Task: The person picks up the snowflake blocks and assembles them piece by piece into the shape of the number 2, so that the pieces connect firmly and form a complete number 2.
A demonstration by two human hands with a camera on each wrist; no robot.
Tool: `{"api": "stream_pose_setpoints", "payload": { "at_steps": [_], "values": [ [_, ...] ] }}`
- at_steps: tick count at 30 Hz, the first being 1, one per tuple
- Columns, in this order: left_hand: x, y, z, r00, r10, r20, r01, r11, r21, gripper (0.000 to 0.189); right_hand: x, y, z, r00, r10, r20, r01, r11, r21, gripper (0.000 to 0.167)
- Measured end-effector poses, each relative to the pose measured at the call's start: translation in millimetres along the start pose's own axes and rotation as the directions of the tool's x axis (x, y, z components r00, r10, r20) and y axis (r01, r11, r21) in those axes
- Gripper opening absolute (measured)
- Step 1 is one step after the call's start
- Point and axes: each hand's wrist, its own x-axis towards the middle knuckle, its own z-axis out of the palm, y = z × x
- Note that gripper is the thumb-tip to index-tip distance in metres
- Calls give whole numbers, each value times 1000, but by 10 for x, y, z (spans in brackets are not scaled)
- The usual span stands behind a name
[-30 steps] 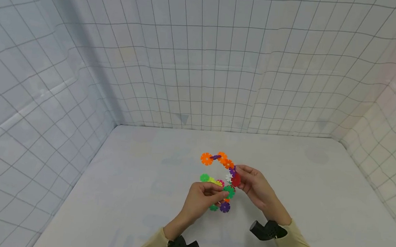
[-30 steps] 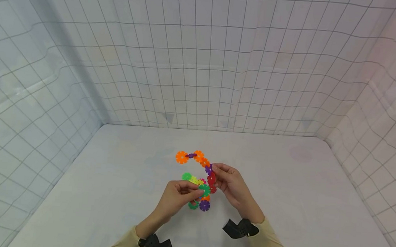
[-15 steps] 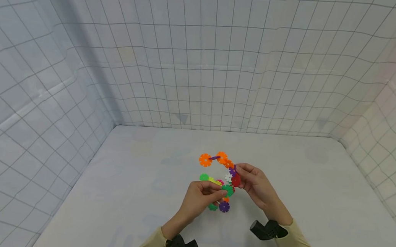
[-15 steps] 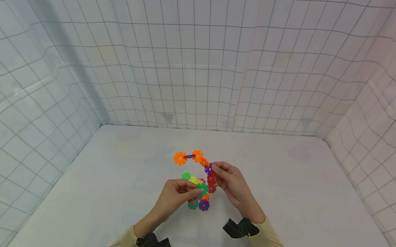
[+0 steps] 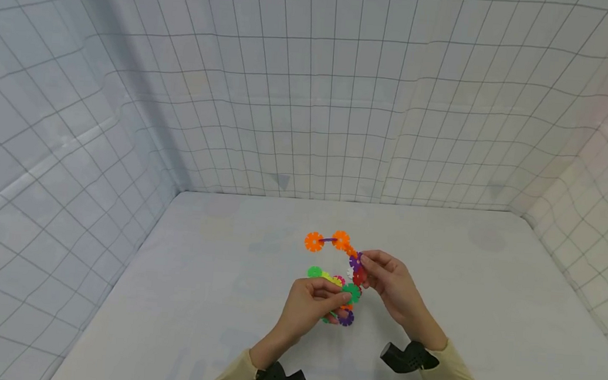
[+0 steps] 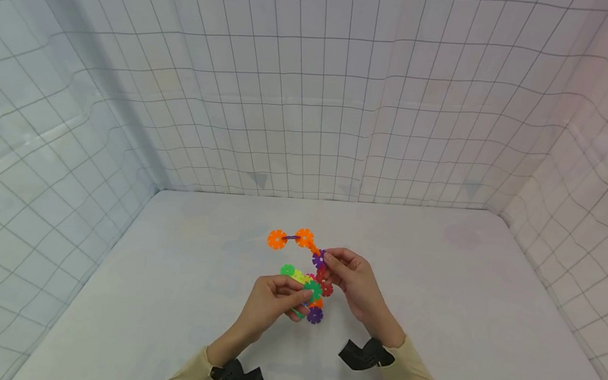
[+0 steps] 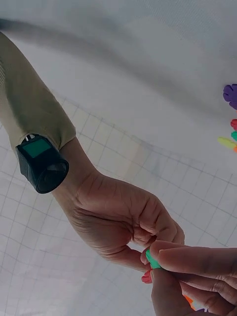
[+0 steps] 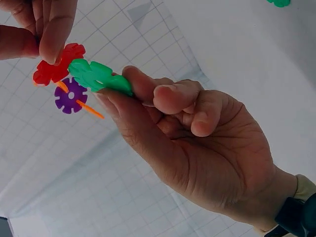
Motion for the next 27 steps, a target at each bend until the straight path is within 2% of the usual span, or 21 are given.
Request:
{"api": "stream_pose_setpoints", "payload": {
  "at_steps": [6, 11, 15, 18, 21, 24, 27],
  "values": [
    [8, 15, -1, 1000, 5, -9, -5, 1000, 14, 20, -17, 3, 56, 995, -56, -80, 52, 997, -54, 24],
    [15, 19, 0, 1000, 14, -19, -13, 1000, 13, 24, -27, 30, 79, 992, -107, -73, 102, 992, -78, 26],
    [28, -18, -4, 999, 16, -36, -16, 1000, 3, 27, -39, 36, 84, 985, -161, -63, 152, 979, -136, 27],
    [27, -33, -1, 999, 27, -38, -28, 999, -23, 27, -43, 38, 83, 974, -226, -29, 215, 953, -215, 24],
    [18, -49, 9, 998, 44, -45, -46, 998, -51, 26, -44, 38, 78, 952, -303, 32, 300, 915, -271, 18],
    [1, -61, 29, 996, 60, -59, -64, 995, -75, 25, -48, 32, 79, 928, -363, 86, 372, 883, -286, 13],
    [-18, -68, 55, 994, 69, -80, -76, 993, -90, 23, -60, 21, 87, 909, -399, 116, 416, 864, -284, 10]
  ]
}}
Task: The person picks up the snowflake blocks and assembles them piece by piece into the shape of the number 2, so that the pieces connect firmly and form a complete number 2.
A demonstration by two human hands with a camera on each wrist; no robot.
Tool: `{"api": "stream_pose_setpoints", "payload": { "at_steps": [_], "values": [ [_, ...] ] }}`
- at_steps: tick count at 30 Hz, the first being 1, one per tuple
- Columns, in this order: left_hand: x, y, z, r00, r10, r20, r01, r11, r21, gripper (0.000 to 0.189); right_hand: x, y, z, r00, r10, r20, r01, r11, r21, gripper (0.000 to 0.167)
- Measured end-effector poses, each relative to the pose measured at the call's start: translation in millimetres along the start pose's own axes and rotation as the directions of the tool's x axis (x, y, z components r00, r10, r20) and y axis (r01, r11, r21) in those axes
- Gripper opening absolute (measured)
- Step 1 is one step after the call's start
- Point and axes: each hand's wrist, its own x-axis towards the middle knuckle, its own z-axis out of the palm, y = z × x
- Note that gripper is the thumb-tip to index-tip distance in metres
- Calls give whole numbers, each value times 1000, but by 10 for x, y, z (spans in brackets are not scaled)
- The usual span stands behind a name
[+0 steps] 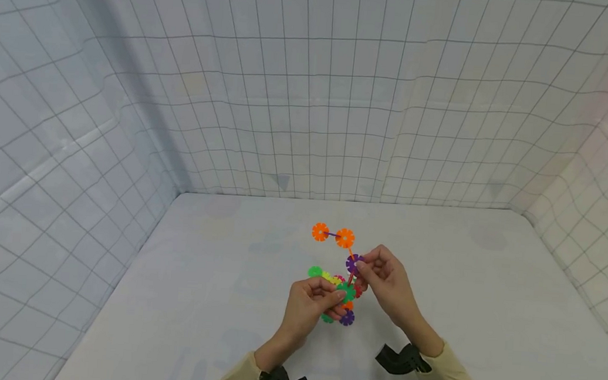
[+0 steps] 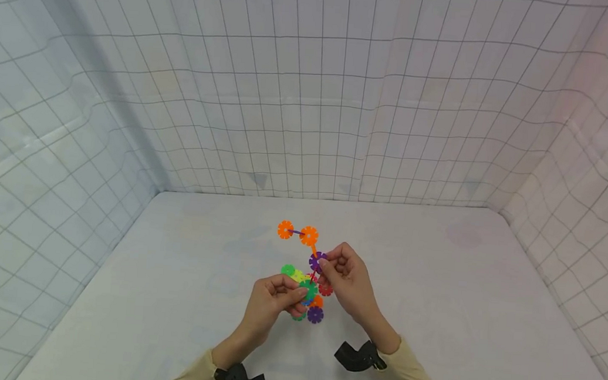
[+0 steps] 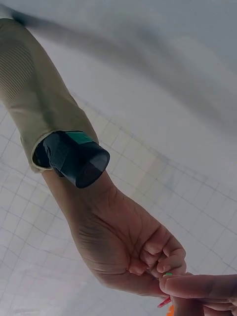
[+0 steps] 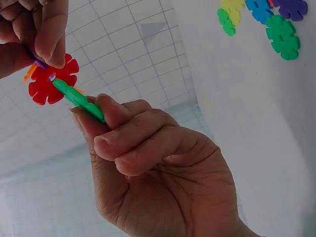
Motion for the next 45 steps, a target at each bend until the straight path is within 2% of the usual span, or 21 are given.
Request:
{"api": "stream_pose_setpoints", "payload": {
  "at_steps": [8, 15, 17, 20, 24, 29, 35, 40, 45],
  "values": [
    [-46, 8, 62, 997, -29, -76, 27, 999, -36, 16, -16, -22, 34, 999, -35, 7, 36, 999, -36, 10],
    [-53, -20, 72, 992, -18, -123, 9, 997, -74, 15, -20, -16, 69, 1000, -9, 0, 9, 1000, -21, 12],
    [-40, -34, 55, 995, -12, -96, 5, 997, -73, 15, -17, -4, 67, 1000, -3, -1, 3, 1000, -16, 12],
    [-6, -37, 19, 1000, -14, -15, 13, 999, -52, 17, -10, 21, 46, 1000, 12, -3, -12, 1000, -2, 11],
    [43, -28, -38, 995, -43, 90, 42, 999, 12, 21, -4, 41, 7, 999, 42, 3, -42, 999, 8, 13],
    [66, -23, -86, 992, -60, 111, 50, 995, 90, 22, 7, 53, -22, 997, 73, 15, -73, 997, -30, 15],
    [47, 22, -91, 997, -44, 58, 38, 995, 93, 17, 24, 77, -41, 989, 142, 48, -137, 986, -96, 22],
    [3, 186, -56, 999, 25, -27, -23, 997, 74, 14, 26, 85, -33, 960, 246, 136, -233, 967, -105, 27],
    [56, 57, -102, 991, 88, -102, -82, 995, 65, 17, 15, 102, -6, 928, 298, 223, -277, 953, -124, 23]
  ]
}}
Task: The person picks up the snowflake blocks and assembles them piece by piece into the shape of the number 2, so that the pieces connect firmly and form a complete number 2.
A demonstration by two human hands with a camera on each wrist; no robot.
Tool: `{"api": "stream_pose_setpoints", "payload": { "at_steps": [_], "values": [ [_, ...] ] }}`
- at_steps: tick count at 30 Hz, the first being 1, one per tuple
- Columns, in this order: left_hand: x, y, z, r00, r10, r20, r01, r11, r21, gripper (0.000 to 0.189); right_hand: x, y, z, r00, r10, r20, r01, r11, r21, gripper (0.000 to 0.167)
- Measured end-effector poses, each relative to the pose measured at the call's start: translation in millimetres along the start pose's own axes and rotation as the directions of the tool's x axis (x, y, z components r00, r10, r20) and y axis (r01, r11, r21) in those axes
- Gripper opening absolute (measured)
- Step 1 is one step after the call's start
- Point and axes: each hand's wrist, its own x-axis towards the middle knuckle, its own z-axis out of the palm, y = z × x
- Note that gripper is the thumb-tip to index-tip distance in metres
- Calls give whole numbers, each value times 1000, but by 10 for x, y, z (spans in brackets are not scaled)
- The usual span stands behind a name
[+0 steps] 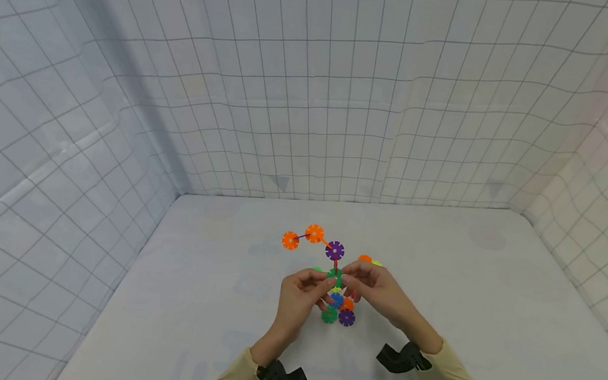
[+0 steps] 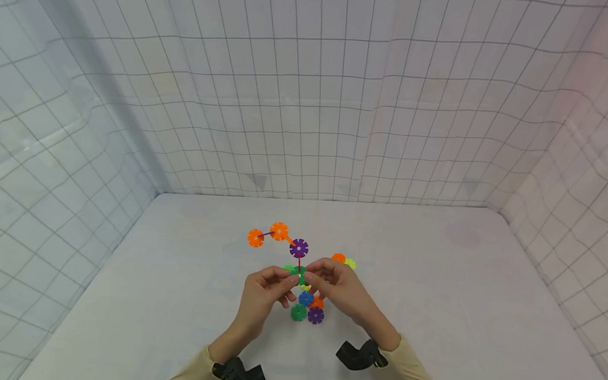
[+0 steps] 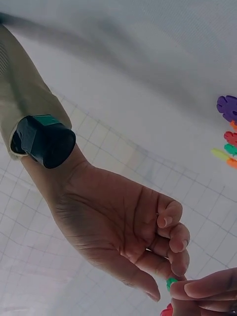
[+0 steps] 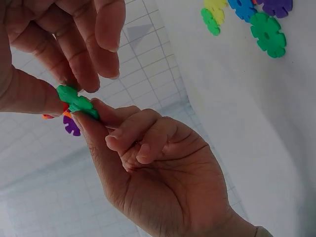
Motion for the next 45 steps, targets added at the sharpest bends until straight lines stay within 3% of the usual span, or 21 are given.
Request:
{"api": "stream_pose_setpoints", "payload": {
  "at_steps": [2, 6, 12, 16, 19, 20, 22, 26, 29, 31, 34, 39, 45],
  "values": [
    [22, -80, -13, 1000, -6, -16, 6, 1000, 3, 20, -3, 4, 14, 1000, 4, 9, -4, 1000, 3, 22],
    [24, -90, 2, 1000, -29, -9, 29, 1000, 0, 20, -13, 10, 20, 1000, -13, -12, 13, 1000, 10, 19],
    [47, -142, 15, 995, -84, 49, 81, 996, 48, 18, -13, 25, -12, 995, -38, -90, 41, 999, 36, 21],
    [51, -223, 12, 994, -84, 69, 80, 994, 70, 21, -4, 27, -34, 989, -33, -144, 47, 994, 95, 24],
    [62, -323, -11, 994, -62, 91, 46, 985, 169, 21, -6, 12, -52, 983, -24, -184, 48, 991, 128, 23],
    [67, -362, -24, 993, -52, 102, 27, 973, 229, 20, -7, 6, -58, 981, -23, -195, 50, 990, 132, 23],
    [74, -431, -57, 991, -30, 129, -21, 927, 374, 20, -8, -8, -69, 977, -21, -212, 51, 989, 140, 23],
    [73, -538, -120, 987, -44, 158, -64, 783, 619, 24, -4, -31, -95, 972, -15, -236, 54, 986, 159, 24],
    [70, -587, -143, 982, -73, 171, -74, 690, 720, 34, -2, -39, -123, 969, -10, -247, 53, 985, 167, 26],
    [70, -603, -146, 981, -73, 182, -93, 643, 760, 41, -2, -42, -147, 968, -10, -252, 53, 984, 168, 27],
    [68, -610, -143, 978, -56, 202, -126, 613, 780, 46, -3, -48, -184, 968, -6, -250, 51, 984, 173, 28],
    [68, -623, -171, 975, -58, 216, -136, 614, 778, 39, -9, -91, -231, 971, -10, -239, 55, 981, 183, 30],
    [74, -641, -224, 969, -64, 239, -135, 672, 728, 29, -7, -145, -280, 963, -39, -266, 85, 983, 164, 28]
  ]
}}
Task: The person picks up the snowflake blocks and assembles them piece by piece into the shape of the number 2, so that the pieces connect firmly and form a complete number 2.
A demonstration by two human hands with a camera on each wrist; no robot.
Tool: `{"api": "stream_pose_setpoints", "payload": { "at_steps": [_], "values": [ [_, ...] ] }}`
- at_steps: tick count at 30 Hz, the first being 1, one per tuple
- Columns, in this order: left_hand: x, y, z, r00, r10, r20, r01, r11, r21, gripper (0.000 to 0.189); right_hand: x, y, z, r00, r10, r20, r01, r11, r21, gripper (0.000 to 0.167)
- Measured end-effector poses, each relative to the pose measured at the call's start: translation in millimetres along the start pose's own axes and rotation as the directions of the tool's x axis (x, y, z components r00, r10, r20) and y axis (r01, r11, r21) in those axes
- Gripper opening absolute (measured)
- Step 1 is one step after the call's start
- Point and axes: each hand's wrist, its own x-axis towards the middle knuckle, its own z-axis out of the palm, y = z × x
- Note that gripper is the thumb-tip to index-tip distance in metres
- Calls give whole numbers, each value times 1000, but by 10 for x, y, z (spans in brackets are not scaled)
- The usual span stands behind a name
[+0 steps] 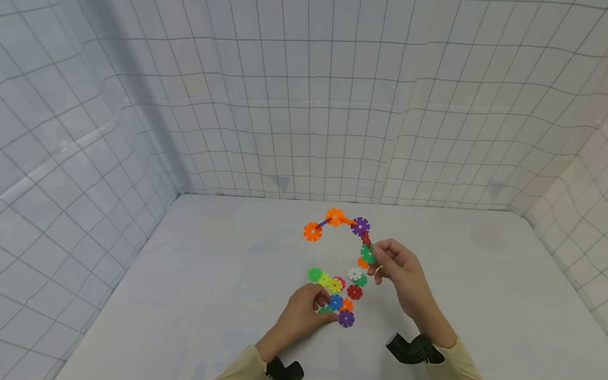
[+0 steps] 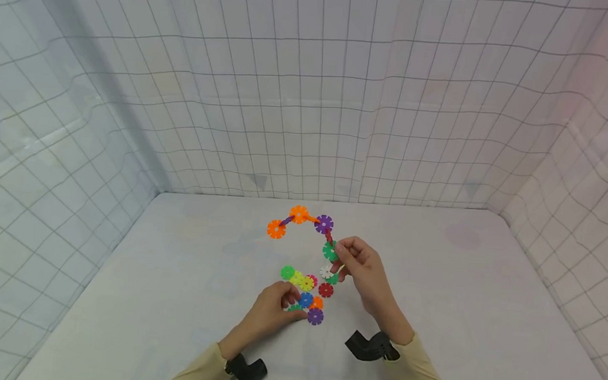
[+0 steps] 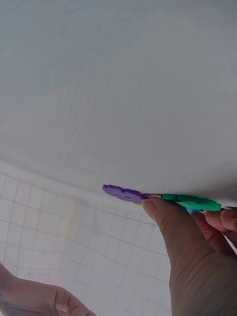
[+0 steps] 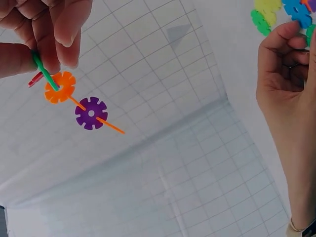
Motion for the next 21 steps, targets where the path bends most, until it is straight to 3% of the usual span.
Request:
{"api": "stream_pose_setpoints", "payload": {
  "at_steps": [6, 11, 16, 21],
  "values": [
    [-5, -62, -14, 999, 26, 18, -25, 998, -55, 34, 46, -73, -22, 1000, -31, 5, 31, 999, 41, 24],
    [-5, -98, -32, 998, 41, 39, -38, 997, -67, 38, 58, -107, -64, 994, -27, 108, 5, 980, 198, 14],
    [-11, -100, -43, 998, 49, 28, -46, 996, -80, 36, 68, -112, -119, 963, -13, 269, -106, 899, 424, 23],
    [-18, -119, -34, 999, 50, 13, -48, 995, -84, 34, 77, -101, -147, 939, -24, 344, -176, 825, 537, 30]
  ]
}}
